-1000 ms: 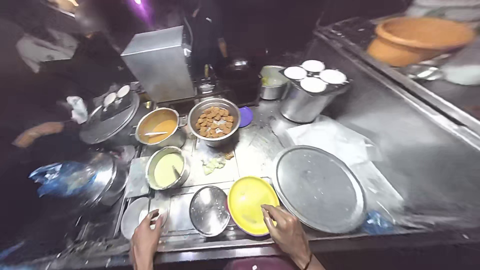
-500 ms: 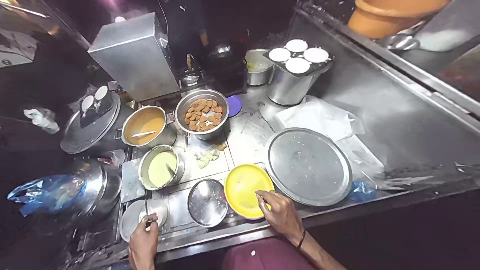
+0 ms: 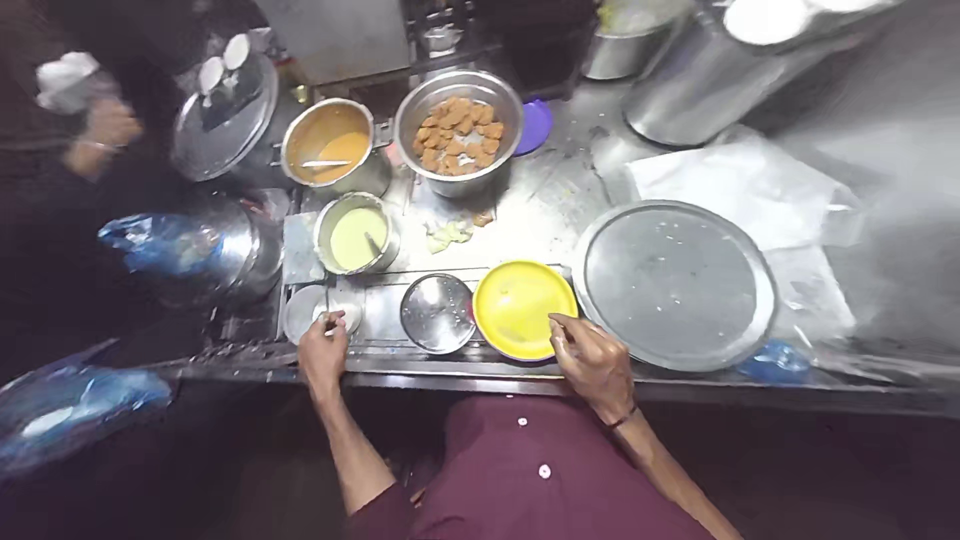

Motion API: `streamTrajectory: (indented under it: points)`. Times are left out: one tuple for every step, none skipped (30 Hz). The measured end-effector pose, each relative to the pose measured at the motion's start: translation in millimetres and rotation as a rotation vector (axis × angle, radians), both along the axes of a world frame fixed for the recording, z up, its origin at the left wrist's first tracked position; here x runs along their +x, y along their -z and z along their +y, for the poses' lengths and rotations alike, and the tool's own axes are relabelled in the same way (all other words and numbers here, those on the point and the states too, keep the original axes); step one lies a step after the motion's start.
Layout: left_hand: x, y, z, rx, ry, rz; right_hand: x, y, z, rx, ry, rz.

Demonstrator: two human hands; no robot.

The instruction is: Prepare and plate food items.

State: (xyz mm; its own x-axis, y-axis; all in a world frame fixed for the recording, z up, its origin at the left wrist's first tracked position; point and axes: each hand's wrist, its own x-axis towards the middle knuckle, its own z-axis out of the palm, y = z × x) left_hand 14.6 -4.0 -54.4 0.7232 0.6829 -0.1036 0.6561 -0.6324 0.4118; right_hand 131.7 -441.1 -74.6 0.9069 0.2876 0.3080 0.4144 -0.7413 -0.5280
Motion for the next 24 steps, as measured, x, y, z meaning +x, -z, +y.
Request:
streamTrajectory:
  points:
    - [-0.2,0.0,1.5,0.009,-0.009,0.03,0.8,0.1,0.8,0.002,-0.013,-0.002]
    - [-0.8,-0.8,2.0,0.017,-0.012,0.055,0.5,0.1,1.0,0.007,-0.024,0.002]
    - [-1.1,-0.7,2.1,0.022,-0.014,0.073,-0.6,0.1,0.6,0.012,-0.03,0.009]
    - [-0.3,0.3,2.6,0.026,-0.017,0.081,-0.5,0.1,0.0,0.018,-0.032,0.01]
    - [0.5,0.7,3.1,0.032,-0.029,0.089,0.1,0.2,0.0,0.02,-0.032,0.008]
    - [0.7,1.4,3.9,0.039,-0.04,0.09,0.4,0.2,0.0,0.023,-0.032,0.004]
    - [0.3,2.3,4.0,0.042,-0.049,0.096,0.4,-0.3,-0.4,0.024,-0.032,0.001]
    - [0.4,2.2,4.2,0.038,-0.055,0.1,1.0,-1.4,-0.1,0.017,-0.034,-0.006]
    - [0.8,2.0,4.7,0.038,-0.058,0.102,2.2,-2.6,1.0,0.019,-0.036,-0.013]
    - [0.9,1.8,5.2,0.035,-0.061,0.1,3.4,-3.6,1.9,0.021,-0.042,-0.012]
    - [0.8,1.5,5.5,0.027,-0.065,0.099,4.4,-4.7,2.2,0.018,-0.051,0.002]
    - [0.7,1.6,5.5,0.023,-0.069,0.094,4.8,-6.1,1.5,0.017,-0.062,0.026]
    - [0.8,1.9,4.8,0.019,-0.07,0.081,4.7,-7.3,0.6,0.024,-0.071,0.044]
    - [0.6,1.9,3.7,0.019,-0.07,0.059,5.1,-7.3,-0.2,0.039,-0.08,0.046]
    - [-0.2,1.6,2.7,0.024,-0.072,0.035,4.9,-7.0,-0.6,0.054,-0.085,0.037]
    - [-0.1,0.9,2.3,0.029,-0.078,0.018,5.3,-6.7,-0.8,0.073,-0.092,0.023]
    - [0.4,-0.1,1.8,0.033,-0.087,0.009,5.7,-6.4,-1.3,0.087,-0.095,0.006]
    - [0.3,-0.7,1.0,0.035,-0.093,0.003,4.8,-6.5,-2.4,0.096,-0.095,-0.008]
    - [-0.1,-1.1,1.1,0.035,-0.098,-0.005,3.4,-6.5,-2.6,0.102,-0.085,-0.024]
    - [-0.9,-1.0,1.8,0.036,-0.101,-0.016,1.2,-7.6,-2.0,0.107,-0.065,-0.036]
    - [-1.3,0.1,2.3,0.04,-0.102,-0.033,-1.3,-8.3,-2.0,0.104,-0.034,-0.059]
    - [-2.3,0.9,1.8,0.04,-0.106,-0.051,-3.4,-8.8,-2.5,0.093,-0.001,-0.091]
    - [-3.9,1.6,1.0,0.032,-0.109,-0.073,-5.7,-8.8,-3.6,0.077,0.022,-0.123]
    - [-5.0,2.9,1.3,0.031,-0.106,-0.106,-6.6,-7.2,-4.3,0.077,0.033,-0.149]
